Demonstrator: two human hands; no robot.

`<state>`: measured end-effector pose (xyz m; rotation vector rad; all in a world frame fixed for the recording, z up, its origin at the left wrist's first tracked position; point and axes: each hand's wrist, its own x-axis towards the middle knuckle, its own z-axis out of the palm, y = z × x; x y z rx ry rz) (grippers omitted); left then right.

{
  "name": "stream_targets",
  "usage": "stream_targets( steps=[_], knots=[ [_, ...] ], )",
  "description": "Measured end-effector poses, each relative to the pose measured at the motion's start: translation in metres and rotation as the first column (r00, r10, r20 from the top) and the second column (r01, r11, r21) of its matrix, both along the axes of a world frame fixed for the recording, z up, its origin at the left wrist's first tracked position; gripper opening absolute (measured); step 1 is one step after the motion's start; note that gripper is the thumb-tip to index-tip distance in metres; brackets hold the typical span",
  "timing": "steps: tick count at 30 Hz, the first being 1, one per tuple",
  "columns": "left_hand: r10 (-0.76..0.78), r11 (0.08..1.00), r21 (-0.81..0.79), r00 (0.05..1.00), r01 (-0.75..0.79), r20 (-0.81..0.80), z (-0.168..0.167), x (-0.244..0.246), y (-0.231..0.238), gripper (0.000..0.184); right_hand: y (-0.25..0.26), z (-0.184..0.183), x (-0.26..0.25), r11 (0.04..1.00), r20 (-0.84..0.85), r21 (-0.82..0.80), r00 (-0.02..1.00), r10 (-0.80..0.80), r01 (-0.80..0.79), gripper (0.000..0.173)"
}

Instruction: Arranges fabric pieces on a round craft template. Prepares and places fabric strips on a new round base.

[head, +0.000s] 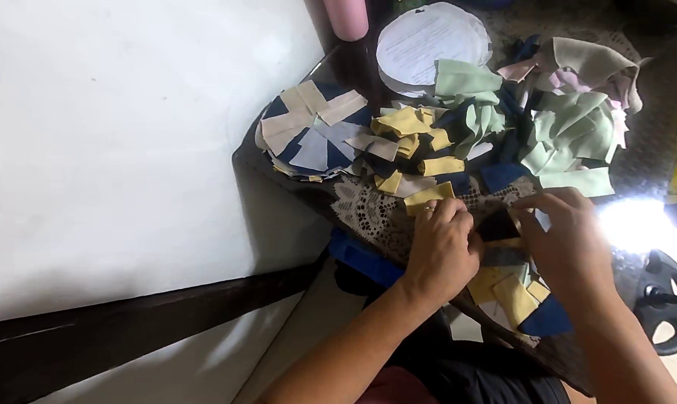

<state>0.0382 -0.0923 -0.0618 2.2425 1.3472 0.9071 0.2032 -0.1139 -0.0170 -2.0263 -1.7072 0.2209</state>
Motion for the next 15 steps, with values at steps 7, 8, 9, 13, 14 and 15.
stream_targets(
  steps=[7, 8, 9, 13, 14, 15],
  knots=[
    [0.005, 1.0, -0.025, 1.0, -0.005, 0.029, 0.003, -0.001, 0.002, 0.009, -0.014, -0.011, 0.004, 0.995, 0.017, 0.069, 0.997, 0.071, -0.072, 0.014],
    [-0.001, 0.998, -0.06, 0.999, 0.003, 0.036, 0.006, -0.002, 0.002, 0.011, -0.016, -0.008, 0.007, 0.993, -0.021, 0.104, 0.998, 0.059, -0.057, 0.015],
    [-0.009, 0.996, -0.086, 0.999, 0.013, 0.043, 0.01, -0.004, 0.003, 0.015, -0.021, -0.005, 0.011, 0.988, -0.056, 0.153, 0.998, 0.039, -0.03, 0.016],
    [-0.082, 0.995, -0.066, 0.996, 0.081, -0.019, 0.02, 0.002, -0.007, 0.03, -0.051, -0.004, 0.034, 0.946, -0.177, 0.292, 0.98, -0.088, 0.138, 0.021],
    [-0.132, 0.988, -0.084, 0.989, 0.126, -0.071, 0.022, 0.009, -0.014, 0.035, -0.059, -0.007, 0.038, 0.931, -0.216, 0.313, 0.969, -0.12, 0.186, 0.022],
    [-0.183, 0.981, -0.089, 0.975, 0.172, -0.126, 0.023, 0.016, -0.022, 0.042, -0.066, -0.011, 0.041, 0.917, -0.255, 0.33, 0.957, -0.14, 0.222, 0.023]
  ],
)
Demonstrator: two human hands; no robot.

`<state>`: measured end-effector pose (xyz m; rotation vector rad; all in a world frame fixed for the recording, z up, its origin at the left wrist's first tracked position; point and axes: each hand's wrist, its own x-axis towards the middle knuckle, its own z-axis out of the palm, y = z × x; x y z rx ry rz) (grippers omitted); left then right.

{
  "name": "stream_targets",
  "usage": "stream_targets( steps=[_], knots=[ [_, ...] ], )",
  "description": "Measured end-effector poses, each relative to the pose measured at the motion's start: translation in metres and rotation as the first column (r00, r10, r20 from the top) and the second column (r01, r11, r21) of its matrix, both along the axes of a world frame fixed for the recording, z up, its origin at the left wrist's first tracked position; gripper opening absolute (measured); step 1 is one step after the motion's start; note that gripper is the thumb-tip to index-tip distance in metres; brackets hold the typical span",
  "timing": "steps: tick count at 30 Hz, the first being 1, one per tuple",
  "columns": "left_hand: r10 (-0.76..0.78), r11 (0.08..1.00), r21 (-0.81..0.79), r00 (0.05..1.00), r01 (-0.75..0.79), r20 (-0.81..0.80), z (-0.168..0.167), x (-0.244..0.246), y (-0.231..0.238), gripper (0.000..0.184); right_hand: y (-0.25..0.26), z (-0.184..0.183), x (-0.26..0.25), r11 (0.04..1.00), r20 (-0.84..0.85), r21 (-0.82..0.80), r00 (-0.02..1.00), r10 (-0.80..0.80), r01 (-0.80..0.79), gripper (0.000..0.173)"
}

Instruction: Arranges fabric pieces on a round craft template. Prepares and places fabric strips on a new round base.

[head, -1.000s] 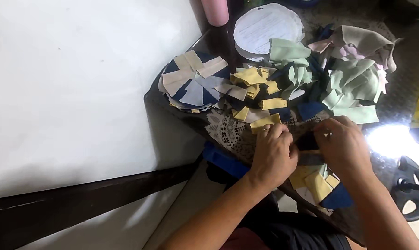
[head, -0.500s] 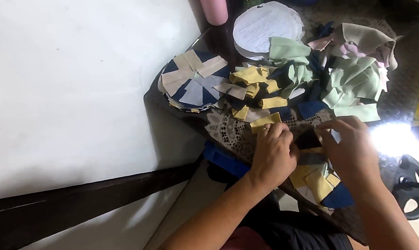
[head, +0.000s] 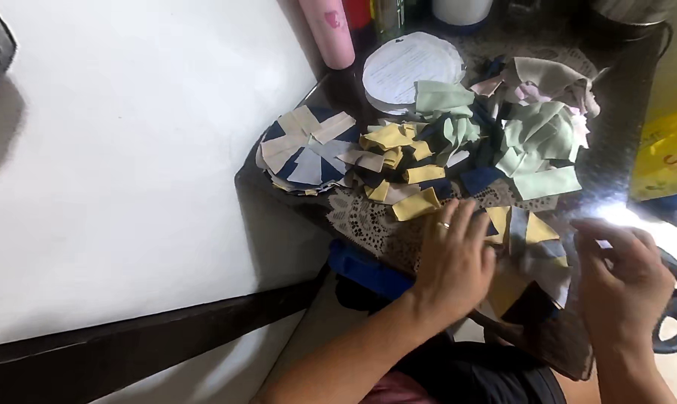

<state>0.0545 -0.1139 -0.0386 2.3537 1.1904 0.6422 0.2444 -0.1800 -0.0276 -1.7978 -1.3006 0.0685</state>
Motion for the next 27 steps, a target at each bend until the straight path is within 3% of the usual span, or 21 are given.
stream_targets(
  steps=[3, 6, 10, 14, 17, 21, 23, 27],
  knots=[
    [-0.148, 0.989, 0.011, 0.979, 0.15, -0.137, 0.0, 0.022, -0.018, 0.07, -0.018, -0.013, 0.002, 0.995, -0.076, 0.098, 0.997, -0.009, 0.016, 0.025],
    [-0.355, 0.935, -0.119, 0.891, 0.335, -0.284, 0.006, 0.032, -0.011, 0.09, -0.033, -0.022, -0.002, 0.983, -0.143, 0.183, 0.99, -0.008, 0.034, 0.023],
    [-0.618, 0.783, -0.135, 0.731, 0.608, -0.291, -0.004, 0.033, 0.012, 0.09, -0.045, -0.028, -0.004, 0.958, -0.222, 0.273, 0.975, -0.022, 0.084, 0.02],
    [-0.737, 0.659, -0.082, 0.621, 0.747, -0.268, -0.009, 0.032, 0.026, 0.087, -0.048, -0.039, -0.007, 0.933, -0.247, 0.345, 0.969, -0.019, 0.106, 0.019],
    [-0.712, 0.696, -0.037, 0.683, 0.717, -0.16, -0.002, 0.031, 0.032, 0.075, -0.047, -0.047, -0.01, 0.921, -0.253, 0.368, 0.967, -0.032, 0.127, 0.02],
    [-0.421, 0.885, 0.181, 0.904, 0.428, -0.078, 0.023, 0.034, 0.074, 0.034, -0.049, -0.047, -0.012, 0.919, -0.298, 0.347, 0.951, -0.084, 0.19, 0.021],
    [-0.287, 0.933, 0.177, 0.945, 0.312, -0.157, 0.038, 0.038, 0.098, 0.027, -0.048, -0.047, -0.012, 0.917, -0.304, 0.339, 0.947, -0.102, 0.208, 0.021],
    [-0.192, 0.979, -0.027, 0.881, 0.2, -0.433, 0.045, 0.052, 0.127, 0.029, -0.048, -0.048, -0.012, 0.906, -0.342, 0.344, 0.931, -0.126, 0.248, 0.021]
  ],
)
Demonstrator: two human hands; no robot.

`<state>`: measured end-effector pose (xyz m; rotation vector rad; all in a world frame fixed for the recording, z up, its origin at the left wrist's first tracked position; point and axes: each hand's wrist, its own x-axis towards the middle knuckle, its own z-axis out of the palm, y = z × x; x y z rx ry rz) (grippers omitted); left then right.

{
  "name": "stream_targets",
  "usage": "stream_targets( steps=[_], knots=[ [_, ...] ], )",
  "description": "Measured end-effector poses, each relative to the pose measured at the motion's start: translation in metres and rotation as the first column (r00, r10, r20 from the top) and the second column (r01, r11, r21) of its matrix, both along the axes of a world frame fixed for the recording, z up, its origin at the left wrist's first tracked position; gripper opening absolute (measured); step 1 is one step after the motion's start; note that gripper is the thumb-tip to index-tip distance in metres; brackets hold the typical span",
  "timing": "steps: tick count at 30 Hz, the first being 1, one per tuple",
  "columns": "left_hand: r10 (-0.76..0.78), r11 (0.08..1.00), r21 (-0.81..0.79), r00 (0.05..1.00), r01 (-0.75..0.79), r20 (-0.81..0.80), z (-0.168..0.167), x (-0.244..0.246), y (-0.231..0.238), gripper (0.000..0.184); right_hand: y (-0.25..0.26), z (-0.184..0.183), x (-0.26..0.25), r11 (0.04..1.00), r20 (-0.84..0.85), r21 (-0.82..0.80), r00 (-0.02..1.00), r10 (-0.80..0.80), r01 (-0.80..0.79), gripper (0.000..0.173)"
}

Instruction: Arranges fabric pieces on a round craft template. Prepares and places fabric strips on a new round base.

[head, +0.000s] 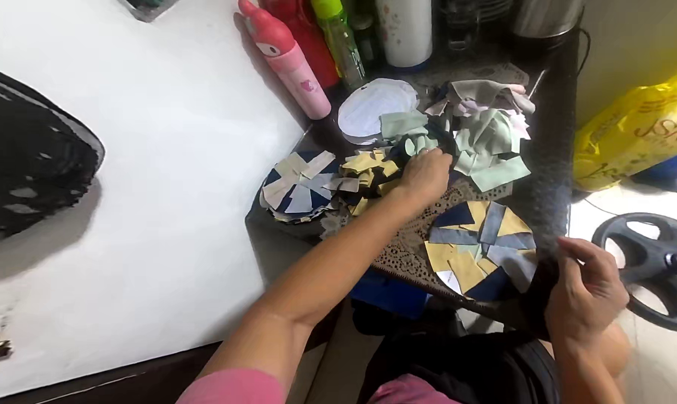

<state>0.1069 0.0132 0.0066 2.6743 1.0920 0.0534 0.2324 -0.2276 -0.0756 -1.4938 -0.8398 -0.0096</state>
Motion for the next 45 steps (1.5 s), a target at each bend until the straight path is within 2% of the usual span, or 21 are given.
stream_targets(
  steps=[5, 12, 15, 17, 20, 23, 25, 27, 29, 32, 38, 40, 41, 43, 44, 45],
  knots=[
    [0.083, 0.982, -0.17, 0.997, -0.083, -0.001, 0.001, 0.003, 0.01, 0.02, 0.001, 0.001, 0.0, 1.0, -0.039, 0.003, 0.999, -0.024, 0.024, 0.022],
    [0.155, 0.968, -0.224, 0.971, -0.112, 0.184, 0.004, -0.02, 0.018, 0.017, 0.002, -0.001, 0.0, 1.0, -0.011, 0.009, 1.0, -0.028, 0.029, 0.022],
    [0.187, 0.937, -0.34, 0.939, -0.082, 0.289, 0.008, -0.029, 0.018, 0.016, 0.003, 0.006, -0.005, 0.992, 0.188, -0.109, 0.981, -0.042, 0.063, 0.022],
    [0.233, 0.893, -0.449, 0.894, -0.041, 0.382, 0.011, -0.034, 0.012, 0.015, 0.01, 0.015, -0.014, 0.986, 0.353, -0.165, 0.935, 0.022, 0.039, 0.022],
    [0.319, 0.812, -0.583, 0.83, 0.011, 0.459, 0.022, -0.038, -0.01, 0.011, 0.037, 0.036, -0.037, 0.977, 0.381, -0.202, 0.914, 0.137, -0.062, 0.02],
    [0.351, 0.798, -0.603, 0.804, 0.011, 0.48, 0.026, -0.048, -0.033, 0.008, 0.066, 0.059, -0.054, 0.938, 0.193, -0.294, 0.949, 0.248, -0.185, 0.021],
    [0.355, 0.796, -0.604, 0.779, 0.038, 0.516, 0.022, -0.051, -0.035, 0.007, 0.082, 0.071, -0.056, 0.891, -0.089, -0.329, 0.95, 0.299, -0.312, 0.028],
    [0.358, 0.798, -0.6, 0.759, 0.053, 0.544, 0.02, -0.052, -0.032, 0.006, 0.097, 0.077, -0.055, 0.868, -0.39, -0.275, 0.874, 0.292, -0.413, 0.022],
    [0.364, 0.798, -0.601, 0.761, 0.042, 0.536, 0.022, -0.054, -0.029, 0.013, 0.109, 0.081, -0.053, 0.852, -0.561, -0.229, 0.779, 0.28, -0.471, 0.009],
    [0.35, 0.806, -0.59, 0.768, 0.045, 0.537, 0.021, -0.062, -0.021, 0.02, 0.12, 0.082, -0.048, 0.839, -0.595, -0.227, 0.753, 0.282, -0.494, 0.006],
    [0.399, 0.782, -0.623, 0.748, 0.025, 0.53, 0.018, -0.078, -0.006, 0.014, 0.124, 0.079, -0.032, 0.838, -0.578, -0.252, 0.77, 0.271, -0.485, 0.009],
    [0.404, 0.819, -0.572, 0.748, -0.04, 0.527, 0.016, -0.08, 0.001, 0.013, 0.121, 0.081, -0.024, 0.841, -0.559, -0.278, 0.79, 0.252, -0.464, 0.009],
    [0.374, 0.871, -0.48, 0.772, -0.102, 0.514, 0.016, -0.08, 0.004, 0.013, 0.118, 0.083, -0.019, 0.839, -0.551, -0.289, 0.797, 0.248, -0.462, 0.009],
    [0.26, 0.964, -0.17, 0.863, -0.206, 0.432, 0.015, -0.08, 0.006, 0.022, 0.113, 0.086, -0.012, 0.828, -0.561, -0.294, 0.788, 0.255, -0.477, 0.01],
    [0.206, 0.978, -0.056, 0.891, -0.201, 0.404, 0.015, -0.08, 0.003, 0.027, 0.109, 0.087, -0.009, 0.821, -0.567, -0.284, 0.777, 0.273, -0.495, 0.01],
    [0.161, 0.985, -0.008, 0.903, -0.172, 0.398, 0.015, -0.079, -0.002, 0.028, 0.105, 0.089, -0.007, 0.809, -0.573, -0.269, 0.762, 0.302, -0.523, 0.01]
  ],
)
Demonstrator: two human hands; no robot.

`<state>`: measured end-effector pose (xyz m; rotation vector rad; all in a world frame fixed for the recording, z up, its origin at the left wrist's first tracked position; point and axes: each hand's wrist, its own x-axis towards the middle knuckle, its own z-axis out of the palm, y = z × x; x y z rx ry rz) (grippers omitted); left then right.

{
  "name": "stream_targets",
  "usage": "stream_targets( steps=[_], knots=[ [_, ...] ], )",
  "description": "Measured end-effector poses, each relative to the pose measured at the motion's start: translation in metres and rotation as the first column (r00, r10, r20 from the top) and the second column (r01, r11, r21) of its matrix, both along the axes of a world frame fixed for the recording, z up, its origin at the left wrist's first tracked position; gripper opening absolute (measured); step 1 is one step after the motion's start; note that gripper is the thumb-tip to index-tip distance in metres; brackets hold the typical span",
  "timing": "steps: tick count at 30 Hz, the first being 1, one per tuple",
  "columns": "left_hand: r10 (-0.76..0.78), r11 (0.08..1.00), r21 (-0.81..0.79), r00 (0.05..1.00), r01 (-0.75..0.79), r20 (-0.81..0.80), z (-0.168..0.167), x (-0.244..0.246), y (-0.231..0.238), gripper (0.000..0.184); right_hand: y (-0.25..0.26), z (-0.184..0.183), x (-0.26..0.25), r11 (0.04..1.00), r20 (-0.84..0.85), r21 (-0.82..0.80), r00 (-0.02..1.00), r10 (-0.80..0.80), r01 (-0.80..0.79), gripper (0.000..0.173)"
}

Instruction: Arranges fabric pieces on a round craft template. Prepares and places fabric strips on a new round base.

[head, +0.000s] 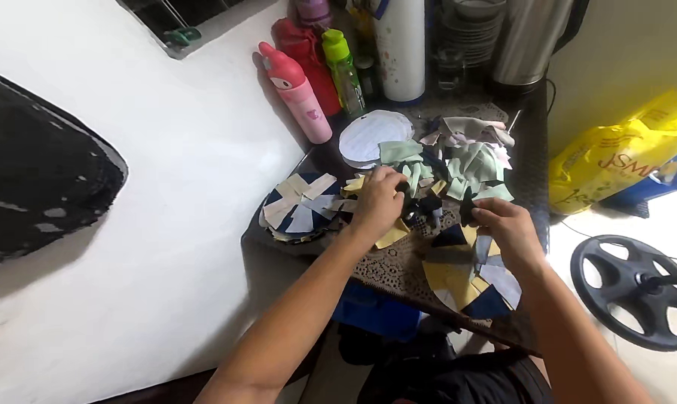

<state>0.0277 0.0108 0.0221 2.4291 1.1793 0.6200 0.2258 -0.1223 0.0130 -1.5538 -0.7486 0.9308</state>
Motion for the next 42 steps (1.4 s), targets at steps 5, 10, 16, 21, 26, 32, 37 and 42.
stream_targets(
  steps=[5, 10, 16, 21, 26, 32, 37, 42],
  knots=[
    [0.004, 0.642, -0.683, 0.889, 0.349, 0.458, 0.007, 0.011, -0.05, 0.031, -0.03, 0.008, 0.004, 0.964, -0.14, 0.122, 0.957, 0.253, -0.237, 0.012],
    [0.264, 0.229, -0.772, 0.726, 0.593, 0.635, 0.001, 0.02, -0.097, 0.011, -0.071, 0.005, 0.005, 0.933, -0.161, 0.176, 0.926, 0.341, -0.313, 0.013],
    [0.06, 0.487, -0.645, 0.715, 0.589, 0.697, -0.01, 0.027, -0.153, 0.009, -0.133, -0.018, -0.013, 0.979, 0.256, 0.189, 0.966, 0.022, -0.072, 0.017],
    [-0.134, 0.684, -0.501, 0.767, 0.529, 0.627, -0.027, 0.034, -0.195, 0.008, -0.182, -0.037, -0.045, 0.912, 0.445, 0.402, 0.852, -0.275, 0.084, 0.018],
    [-0.264, 0.748, -0.369, 0.758, 0.551, 0.596, -0.04, 0.04, -0.222, 0.007, -0.205, -0.053, -0.056, 0.891, 0.276, 0.4, 0.898, -0.342, 0.216, 0.014],
    [-0.32, 0.742, -0.367, 0.778, 0.561, 0.541, -0.042, 0.041, -0.235, 0.014, -0.22, -0.062, -0.057, 0.874, 0.268, 0.393, 0.873, -0.407, 0.286, 0.012],
    [-0.334, 0.77, -0.353, 0.808, 0.531, 0.486, -0.041, 0.044, -0.237, 0.014, -0.226, -0.066, -0.06, 0.865, 0.312, 0.426, 0.855, -0.414, 0.264, 0.01],
    [-0.459, 0.799, -0.205, 0.794, 0.565, 0.398, -0.04, 0.044, -0.237, 0.015, -0.232, -0.064, -0.062, 0.881, 0.198, 0.37, 0.901, -0.385, 0.295, 0.017]
  ],
)
